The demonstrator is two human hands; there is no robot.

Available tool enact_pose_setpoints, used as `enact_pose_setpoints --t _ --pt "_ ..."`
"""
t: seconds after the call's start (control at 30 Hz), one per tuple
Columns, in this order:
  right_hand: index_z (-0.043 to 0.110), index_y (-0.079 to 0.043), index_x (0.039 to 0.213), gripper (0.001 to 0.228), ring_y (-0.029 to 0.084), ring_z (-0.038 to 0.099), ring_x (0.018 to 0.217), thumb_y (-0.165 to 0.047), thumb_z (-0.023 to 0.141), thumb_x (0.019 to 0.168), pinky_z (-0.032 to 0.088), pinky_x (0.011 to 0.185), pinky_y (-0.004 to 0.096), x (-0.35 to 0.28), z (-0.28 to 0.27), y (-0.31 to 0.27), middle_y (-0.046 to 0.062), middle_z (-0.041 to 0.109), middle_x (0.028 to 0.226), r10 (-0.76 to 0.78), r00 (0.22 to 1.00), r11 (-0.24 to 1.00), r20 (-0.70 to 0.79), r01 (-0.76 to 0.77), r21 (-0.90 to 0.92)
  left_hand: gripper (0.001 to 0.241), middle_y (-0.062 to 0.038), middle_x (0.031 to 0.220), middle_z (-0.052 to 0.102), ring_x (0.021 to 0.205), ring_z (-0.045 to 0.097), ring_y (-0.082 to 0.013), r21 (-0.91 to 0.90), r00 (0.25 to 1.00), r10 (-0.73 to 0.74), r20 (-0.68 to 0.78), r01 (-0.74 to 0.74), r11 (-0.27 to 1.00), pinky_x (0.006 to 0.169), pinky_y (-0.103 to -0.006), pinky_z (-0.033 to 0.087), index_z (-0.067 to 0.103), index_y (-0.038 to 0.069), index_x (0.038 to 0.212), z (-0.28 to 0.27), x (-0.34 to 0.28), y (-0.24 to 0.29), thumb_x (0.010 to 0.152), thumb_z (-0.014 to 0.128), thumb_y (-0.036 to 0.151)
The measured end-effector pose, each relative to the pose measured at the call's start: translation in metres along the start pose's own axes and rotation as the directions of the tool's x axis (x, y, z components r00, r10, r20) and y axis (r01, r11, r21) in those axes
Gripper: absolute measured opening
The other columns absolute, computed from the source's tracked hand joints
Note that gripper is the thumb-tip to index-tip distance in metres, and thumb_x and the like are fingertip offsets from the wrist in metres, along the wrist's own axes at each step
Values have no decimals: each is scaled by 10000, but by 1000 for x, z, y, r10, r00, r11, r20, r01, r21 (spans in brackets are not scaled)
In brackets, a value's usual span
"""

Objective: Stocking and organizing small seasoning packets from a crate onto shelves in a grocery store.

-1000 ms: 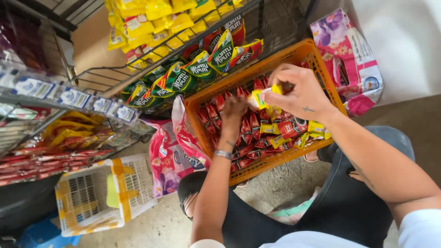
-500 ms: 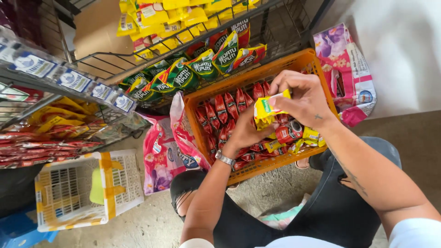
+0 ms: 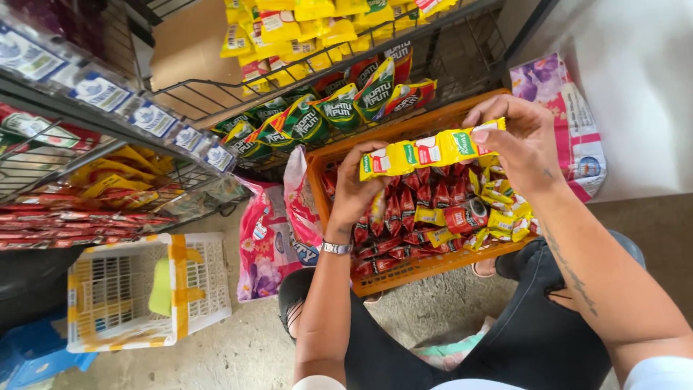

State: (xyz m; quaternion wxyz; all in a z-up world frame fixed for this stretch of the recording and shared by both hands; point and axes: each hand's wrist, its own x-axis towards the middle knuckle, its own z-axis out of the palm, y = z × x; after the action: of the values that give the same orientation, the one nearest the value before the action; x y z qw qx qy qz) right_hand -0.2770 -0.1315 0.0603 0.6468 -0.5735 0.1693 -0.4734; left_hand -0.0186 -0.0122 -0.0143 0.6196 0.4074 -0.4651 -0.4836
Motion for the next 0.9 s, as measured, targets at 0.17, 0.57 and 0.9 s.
enact_pose_setpoints --t 0.17,0.57,0.9 --pt "537 -51 1060 237 115 640 871 4 692 890 539 790 264 4 2 8 114 684 1032 174 982 983 -71 -177 -44 517 -29 1336 605 1104 619 -107 -98 998 31 -50 -36 995 887 -263 545 574 35 1348 -7 -6 16 851 560 -105" --pt "640 -29 1294 415 88 630 1046 -259 567 955 501 897 263 2 19 42 5 721 1146 525 808 810 268 -379 -447 433 -27 1173 635 1002 604 -96 -356 999 -37 5 37 934 827 -234 484 555 44 1296 10 -5 6 878 506 -57" --pt "635 29 1041 491 123 468 709 -457 567 1041 417 617 351 -15 39 71 80 556 729 561 818 591 129 -286 -754 456 -32 1013 543 738 448 -80 -2 985 -170 14 170 985 629 -220 381 466 42 1371 13 -9 0 931 582 17"
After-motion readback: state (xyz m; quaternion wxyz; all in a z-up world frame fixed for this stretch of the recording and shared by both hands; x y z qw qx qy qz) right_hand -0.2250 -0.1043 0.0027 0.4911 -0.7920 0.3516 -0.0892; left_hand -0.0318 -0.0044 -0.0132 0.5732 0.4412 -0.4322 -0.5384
